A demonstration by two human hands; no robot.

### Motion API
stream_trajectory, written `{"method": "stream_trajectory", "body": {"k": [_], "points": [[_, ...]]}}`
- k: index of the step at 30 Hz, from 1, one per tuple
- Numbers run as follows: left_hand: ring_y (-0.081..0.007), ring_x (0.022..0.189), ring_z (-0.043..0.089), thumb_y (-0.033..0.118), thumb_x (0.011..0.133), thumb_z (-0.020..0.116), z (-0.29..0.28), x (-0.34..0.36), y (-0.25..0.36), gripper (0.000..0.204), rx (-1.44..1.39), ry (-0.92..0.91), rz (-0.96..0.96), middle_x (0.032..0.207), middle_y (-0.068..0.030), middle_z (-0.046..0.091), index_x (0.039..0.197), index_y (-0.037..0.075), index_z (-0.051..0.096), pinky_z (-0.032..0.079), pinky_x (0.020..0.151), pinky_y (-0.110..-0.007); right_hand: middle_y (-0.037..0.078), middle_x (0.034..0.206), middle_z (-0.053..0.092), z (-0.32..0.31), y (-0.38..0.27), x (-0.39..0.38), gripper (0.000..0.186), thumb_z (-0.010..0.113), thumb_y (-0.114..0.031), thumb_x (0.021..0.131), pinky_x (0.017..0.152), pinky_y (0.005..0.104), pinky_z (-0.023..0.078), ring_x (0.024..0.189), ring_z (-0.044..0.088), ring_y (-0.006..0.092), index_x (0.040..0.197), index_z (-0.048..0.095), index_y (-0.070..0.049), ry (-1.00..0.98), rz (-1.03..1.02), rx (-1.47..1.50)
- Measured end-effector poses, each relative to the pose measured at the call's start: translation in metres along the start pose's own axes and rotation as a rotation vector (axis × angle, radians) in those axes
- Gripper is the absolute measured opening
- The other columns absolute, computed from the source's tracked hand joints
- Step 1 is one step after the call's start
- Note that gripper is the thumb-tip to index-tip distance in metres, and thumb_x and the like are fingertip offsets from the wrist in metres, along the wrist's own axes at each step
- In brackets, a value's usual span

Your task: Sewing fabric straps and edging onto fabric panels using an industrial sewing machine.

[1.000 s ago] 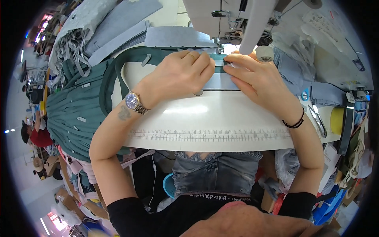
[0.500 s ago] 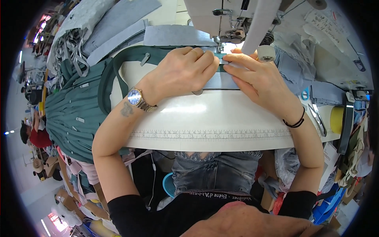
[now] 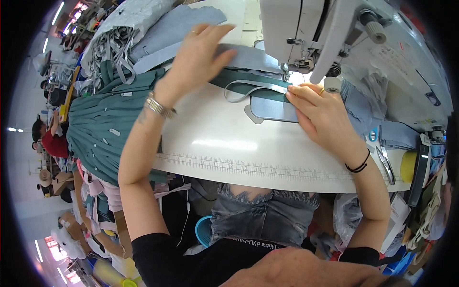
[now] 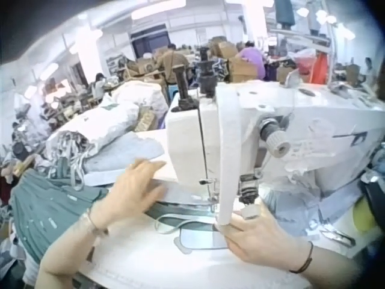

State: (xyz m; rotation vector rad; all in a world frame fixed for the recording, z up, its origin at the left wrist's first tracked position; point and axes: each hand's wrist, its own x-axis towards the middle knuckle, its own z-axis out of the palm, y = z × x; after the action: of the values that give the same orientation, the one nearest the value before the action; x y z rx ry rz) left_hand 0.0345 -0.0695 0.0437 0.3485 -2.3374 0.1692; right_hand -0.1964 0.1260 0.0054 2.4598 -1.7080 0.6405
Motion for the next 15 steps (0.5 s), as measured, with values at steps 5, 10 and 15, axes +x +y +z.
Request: {"method": "stream_trajectory", "body": {"k": [5,10,15], "points": [[-0.0302,0.089,0.062,0.005,0.08,0.068,-0.044,0.0,0.03,0.026,-0.006,-0.291,-0.272,0.085,-0.0134,0.068,0.106,0.006,0.07,0.051,0.08,-0.041,0.003,0.124,0.064,0.003,0.001,0.0,0.034,0.064,-0.009,0.087,0.08,0.0389,0.042,0.108,0.061,0.0201,0.121,0.068,-0.006,-0.007,0.033,-0.017],[-0.0354,0.088,0.061,-0.007,0.077,0.058,-0.051,-0.005,0.09,0.034,-0.604,-0.617,-0.12,0.095,-0.0158,0.068,0.109,-0.001,0.069,0.051,0.081,-0.042,0.002,0.124,0.063,0.002,0.003,0.001,0.034,0.062,-0.01,0.089,0.083,0.0417,0.041,0.108,0.06,0.0207,0.123,0.066,-0.006,-0.014,0.026,-0.039],[-0.0321,0.094,0.06,-0.001,0.072,0.065,-0.027,-0.004,0.097,0.032,-0.418,-0.592,-0.085,0.098,-0.0139,0.066,0.103,-0.003,0.068,0.049,0.082,-0.04,0.002,0.118,0.064,0.007,0.002,0.002,0.027,0.063,-0.01,0.086,0.11,0.0635,0.035,0.109,0.063,0.0272,0.112,0.07,-0.004,0.068,0.017,0.032]]}}
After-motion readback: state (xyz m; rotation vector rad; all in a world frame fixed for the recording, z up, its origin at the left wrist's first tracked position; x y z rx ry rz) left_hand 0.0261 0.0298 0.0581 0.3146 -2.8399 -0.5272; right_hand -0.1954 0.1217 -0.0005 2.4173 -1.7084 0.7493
